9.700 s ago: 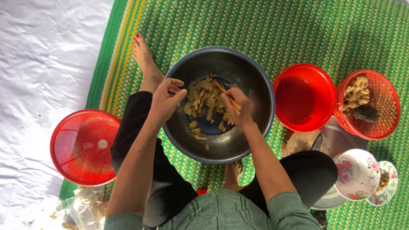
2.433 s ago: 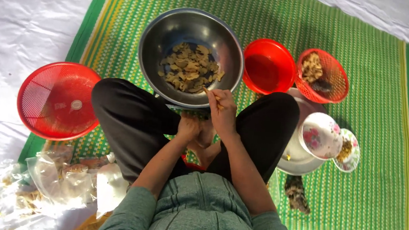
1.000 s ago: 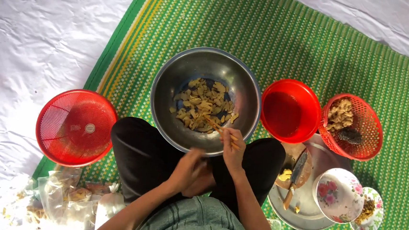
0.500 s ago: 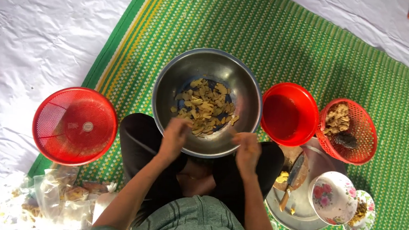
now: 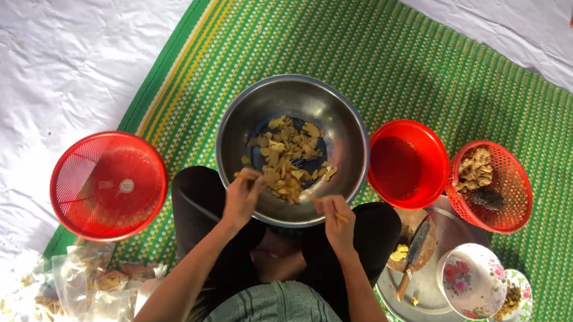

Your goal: A person sits on the floor and uses chopsticks to mix a large bowl of sliced ginger.

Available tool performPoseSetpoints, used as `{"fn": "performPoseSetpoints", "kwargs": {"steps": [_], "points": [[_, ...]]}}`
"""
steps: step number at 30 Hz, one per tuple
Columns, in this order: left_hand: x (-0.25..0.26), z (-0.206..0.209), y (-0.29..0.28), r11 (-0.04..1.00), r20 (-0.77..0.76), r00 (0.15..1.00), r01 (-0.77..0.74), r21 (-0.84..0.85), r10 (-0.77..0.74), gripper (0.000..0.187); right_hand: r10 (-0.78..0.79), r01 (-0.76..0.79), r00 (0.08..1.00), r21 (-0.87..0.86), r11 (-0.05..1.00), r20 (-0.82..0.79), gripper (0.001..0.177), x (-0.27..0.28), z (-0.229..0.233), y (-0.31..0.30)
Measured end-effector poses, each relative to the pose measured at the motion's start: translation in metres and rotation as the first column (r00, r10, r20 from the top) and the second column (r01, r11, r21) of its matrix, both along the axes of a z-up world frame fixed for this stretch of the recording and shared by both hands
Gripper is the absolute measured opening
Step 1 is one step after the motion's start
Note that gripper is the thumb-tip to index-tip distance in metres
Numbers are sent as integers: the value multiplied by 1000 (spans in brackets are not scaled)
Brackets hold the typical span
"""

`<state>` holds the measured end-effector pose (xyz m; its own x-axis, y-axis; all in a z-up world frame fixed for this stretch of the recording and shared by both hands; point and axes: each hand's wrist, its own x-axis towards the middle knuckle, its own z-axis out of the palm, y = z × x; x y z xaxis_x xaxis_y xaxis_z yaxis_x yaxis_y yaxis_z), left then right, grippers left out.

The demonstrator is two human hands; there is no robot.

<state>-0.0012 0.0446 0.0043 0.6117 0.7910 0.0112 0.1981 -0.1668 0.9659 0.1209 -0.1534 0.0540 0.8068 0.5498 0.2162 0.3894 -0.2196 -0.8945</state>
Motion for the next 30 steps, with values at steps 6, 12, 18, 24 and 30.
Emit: {"fn": "performPoseSetpoints", "kwargs": {"steps": [6, 12, 18, 24, 30], "points": [[-4, -16, 42, 976, -9, 998, -60, 209, 64, 14, 51, -46, 998, -99, 994, 40, 26, 22, -41, 8], [38, -46, 43, 946, 30, 950, -312, 86, 311, 7, -169, 166, 982, 46, 985, 86, 24, 52, -39, 29], [14, -19, 5, 989, -109, 983, -144, 28, 146, 7, -18, 17, 1000, -82, 997, -17, 14, 18, -28, 2], [-38, -3, 14, 988, -21, 990, -137, -71, 136, 6, 66, -76, 993, -103, 992, -97, 24, -6, 8, -28], [-16, -18, 32, 990, -27, 996, -76, 121, 80, 8, 58, -53, 995, -63, 997, 77, 28, 18, -24, 4]]}}
